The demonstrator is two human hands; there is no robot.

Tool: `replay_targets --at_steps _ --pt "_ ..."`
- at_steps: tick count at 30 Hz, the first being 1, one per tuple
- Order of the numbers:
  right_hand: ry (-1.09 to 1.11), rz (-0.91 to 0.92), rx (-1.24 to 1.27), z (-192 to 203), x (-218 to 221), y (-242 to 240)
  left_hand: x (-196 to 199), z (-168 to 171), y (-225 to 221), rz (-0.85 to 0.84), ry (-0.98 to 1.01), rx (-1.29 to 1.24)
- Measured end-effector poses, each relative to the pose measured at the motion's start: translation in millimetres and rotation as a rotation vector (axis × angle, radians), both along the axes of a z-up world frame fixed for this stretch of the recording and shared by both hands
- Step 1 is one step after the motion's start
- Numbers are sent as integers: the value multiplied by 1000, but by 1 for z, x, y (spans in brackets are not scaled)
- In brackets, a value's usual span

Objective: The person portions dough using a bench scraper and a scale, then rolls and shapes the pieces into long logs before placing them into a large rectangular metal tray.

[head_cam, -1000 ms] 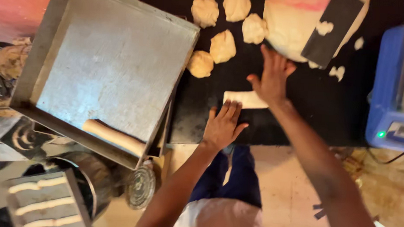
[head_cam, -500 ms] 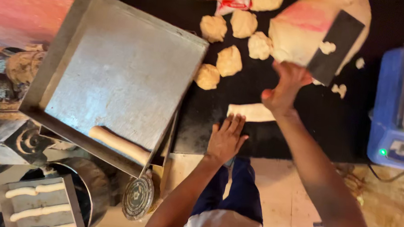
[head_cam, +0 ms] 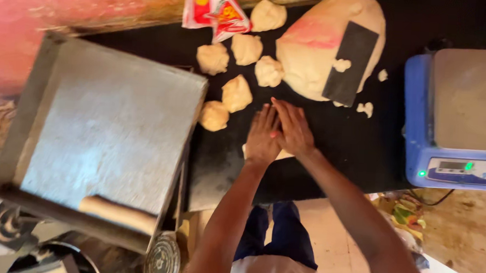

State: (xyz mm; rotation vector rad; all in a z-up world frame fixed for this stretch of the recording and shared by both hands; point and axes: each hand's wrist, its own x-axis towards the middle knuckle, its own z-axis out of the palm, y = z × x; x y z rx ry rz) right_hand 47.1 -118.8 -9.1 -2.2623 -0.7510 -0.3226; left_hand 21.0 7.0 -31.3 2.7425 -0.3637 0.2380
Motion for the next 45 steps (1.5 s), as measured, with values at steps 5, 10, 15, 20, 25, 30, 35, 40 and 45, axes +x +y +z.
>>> replay_targets --at_steps 5,10,15,20,25,30,35,40,45 --pt "47 -45 11 -8 -4 -2 3 10 8 22 137 85" --pt "106 -109 -3 -5 8 -3 19 29 6 -14 320 223" --pt "72 -76 23 1 9 -5 11 17 9 -58 235 188" --pt "107 3 -362 0 0 -18 19 12 26 -257 178 168" --pt "80 122 -355 27 -88 -42 -98 42 40 -324 209 55" --pt "86 -53 -476 16 -172 -25 -174 47 6 -242 346 165" --pt "45 -180 -465 -6 -134 -10 -125 41 9 -191 266 195" --pt "166 -233 -492 -24 -16 2 -7 35 21 -239 159 360" --pt "209 -162 -418 -20 -33 -6 -13 35 41 -426 100 171"
